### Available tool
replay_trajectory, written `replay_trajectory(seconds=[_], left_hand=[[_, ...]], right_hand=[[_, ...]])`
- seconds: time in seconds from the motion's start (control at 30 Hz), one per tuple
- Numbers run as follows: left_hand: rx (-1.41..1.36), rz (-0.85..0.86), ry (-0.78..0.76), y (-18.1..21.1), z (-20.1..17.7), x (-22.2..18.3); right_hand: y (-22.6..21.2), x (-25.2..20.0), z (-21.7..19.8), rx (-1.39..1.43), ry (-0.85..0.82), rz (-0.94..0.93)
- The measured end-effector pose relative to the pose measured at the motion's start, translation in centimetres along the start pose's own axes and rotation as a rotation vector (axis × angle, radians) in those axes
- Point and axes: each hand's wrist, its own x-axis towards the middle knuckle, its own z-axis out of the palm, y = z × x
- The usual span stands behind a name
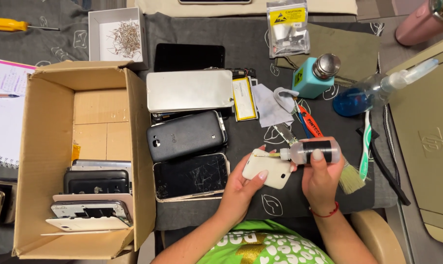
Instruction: A person cleans a white mobile phone back cover using a cleaning solution, a small brush, and a cloth at a repair station.
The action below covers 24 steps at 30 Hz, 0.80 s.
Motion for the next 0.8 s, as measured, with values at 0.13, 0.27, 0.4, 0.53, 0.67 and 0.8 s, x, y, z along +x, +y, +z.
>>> replay_trajectory(seconds=[0.13, 0.27, 0.4, 0.53, 0.67, 0.8], left_hand=[[0.023, -0.012, 0.016, 0.1, -0.1, -0.1], [0.009, 0.003, -0.005, 0.3, 0.0, 0.0], [-0.013, 0.014, -0.024, 0.1, 0.0, 0.0], [0.008, -0.024, 0.026, 0.1, -0.1, 0.0], [-0.025, 0.002, -0.009, 0.2, 0.1, 0.1], [-0.043, -0.027, 0.032, -1.1, -0.8, 0.2]], right_hand=[[-0.2, 0.0, 0.1, -0.036, -0.018, -0.041], [-0.1, -0.1, 0.0, -0.025, -0.018, -0.033], [-0.2, 0.0, 0.3, -0.038, -0.007, -0.052], [-0.1, 0.0, 0.1, -0.021, -0.003, -0.039], [-0.2, 0.0, 0.4, -0.022, -0.012, -0.041], [-0.7, 0.0, 0.7, -0.032, -0.012, -0.046]])
